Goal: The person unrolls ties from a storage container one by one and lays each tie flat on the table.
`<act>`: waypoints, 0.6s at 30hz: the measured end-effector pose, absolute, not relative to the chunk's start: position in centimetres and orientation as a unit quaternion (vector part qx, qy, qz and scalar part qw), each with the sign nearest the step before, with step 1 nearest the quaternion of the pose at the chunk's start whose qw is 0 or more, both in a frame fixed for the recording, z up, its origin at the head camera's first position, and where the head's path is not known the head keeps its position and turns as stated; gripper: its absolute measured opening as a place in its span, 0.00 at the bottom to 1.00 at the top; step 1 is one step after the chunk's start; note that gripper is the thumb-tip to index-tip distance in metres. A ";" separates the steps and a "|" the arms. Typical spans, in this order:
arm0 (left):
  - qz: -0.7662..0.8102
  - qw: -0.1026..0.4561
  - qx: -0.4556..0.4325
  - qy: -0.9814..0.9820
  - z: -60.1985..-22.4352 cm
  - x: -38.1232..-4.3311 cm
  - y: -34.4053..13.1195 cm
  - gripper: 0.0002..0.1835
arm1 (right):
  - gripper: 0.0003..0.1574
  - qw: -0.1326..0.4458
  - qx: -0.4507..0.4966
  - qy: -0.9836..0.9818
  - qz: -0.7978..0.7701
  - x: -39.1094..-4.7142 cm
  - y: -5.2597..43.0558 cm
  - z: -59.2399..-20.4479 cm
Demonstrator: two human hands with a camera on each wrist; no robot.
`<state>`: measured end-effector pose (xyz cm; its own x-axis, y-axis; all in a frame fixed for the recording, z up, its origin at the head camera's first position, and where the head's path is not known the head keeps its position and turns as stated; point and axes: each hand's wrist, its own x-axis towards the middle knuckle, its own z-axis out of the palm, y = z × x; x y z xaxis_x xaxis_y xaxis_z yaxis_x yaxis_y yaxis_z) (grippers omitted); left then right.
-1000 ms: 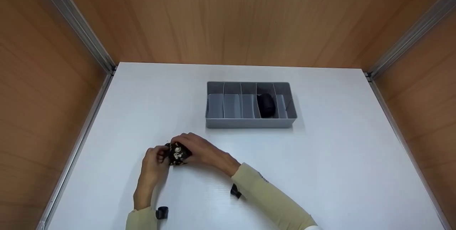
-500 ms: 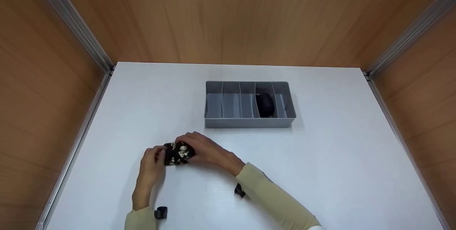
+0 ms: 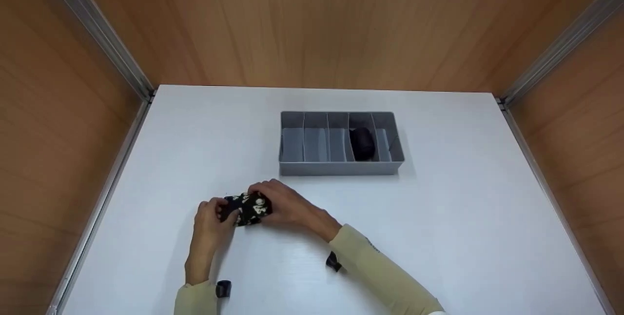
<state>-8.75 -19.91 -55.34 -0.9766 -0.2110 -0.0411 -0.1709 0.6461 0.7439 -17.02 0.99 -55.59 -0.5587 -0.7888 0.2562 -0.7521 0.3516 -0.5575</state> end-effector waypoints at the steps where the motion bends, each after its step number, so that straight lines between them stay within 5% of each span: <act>1: -0.405 0.022 0.108 -0.908 -55.3 -8.8 -19.9 0.18 | 0.40 0.031 -0.465 0.823 -0.325 -17.0 1.1 -55.6; 18: -0.401 -0.019 0.149 -0.904 -55.1 -9.1 -18.9 0.22 | 0.43 0.066 -0.430 0.834 -0.339 -17.1 2.6 -55.7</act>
